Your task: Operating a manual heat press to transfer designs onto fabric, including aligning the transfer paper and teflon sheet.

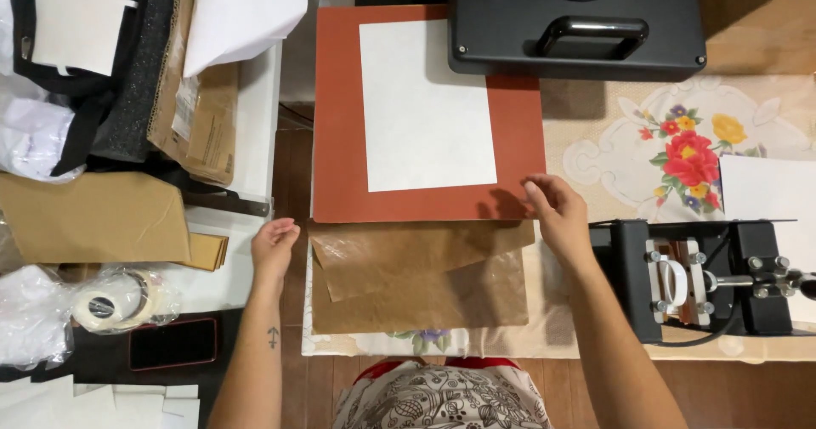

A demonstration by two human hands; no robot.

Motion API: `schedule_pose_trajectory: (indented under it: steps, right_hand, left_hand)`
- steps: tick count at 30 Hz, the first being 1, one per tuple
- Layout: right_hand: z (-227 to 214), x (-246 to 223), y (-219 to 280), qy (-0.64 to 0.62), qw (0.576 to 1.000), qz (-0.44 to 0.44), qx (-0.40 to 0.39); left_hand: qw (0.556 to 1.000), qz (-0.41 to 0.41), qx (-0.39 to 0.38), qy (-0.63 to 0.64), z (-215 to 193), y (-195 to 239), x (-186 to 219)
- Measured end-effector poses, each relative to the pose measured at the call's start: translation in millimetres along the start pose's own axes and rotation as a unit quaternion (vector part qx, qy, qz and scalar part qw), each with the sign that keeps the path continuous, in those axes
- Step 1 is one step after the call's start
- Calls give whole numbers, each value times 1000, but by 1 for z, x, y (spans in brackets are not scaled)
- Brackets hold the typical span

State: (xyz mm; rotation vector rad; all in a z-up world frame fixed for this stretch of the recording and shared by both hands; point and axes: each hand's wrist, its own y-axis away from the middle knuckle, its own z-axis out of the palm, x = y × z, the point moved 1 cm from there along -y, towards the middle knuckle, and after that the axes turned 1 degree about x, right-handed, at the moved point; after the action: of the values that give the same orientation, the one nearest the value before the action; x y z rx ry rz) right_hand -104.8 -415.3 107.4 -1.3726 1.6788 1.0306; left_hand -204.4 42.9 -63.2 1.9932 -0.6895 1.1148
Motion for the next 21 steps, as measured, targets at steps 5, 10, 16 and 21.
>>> schedule_pose_trajectory:
  steps: [5, 10, 16, 21]
  right_hand:
    - [25, -25, -42, -108, 991, 58, -49]
    - [46, -21, -65, -104, 986, 112, -62]
    - [57, -28, -78, -76, 988, 130, -45]
    - [63, -20, -95, -84, 985, 145, -28]
  left_hand:
    - [999, 12, 33, 15, -12, -2, 65]
    - [998, 37, 16, 37, 5, -33, 93]
    - [999, 9, -21, 32, 25, -68, 110]
    - [999, -3, -45, 16, 28, -81, 132]
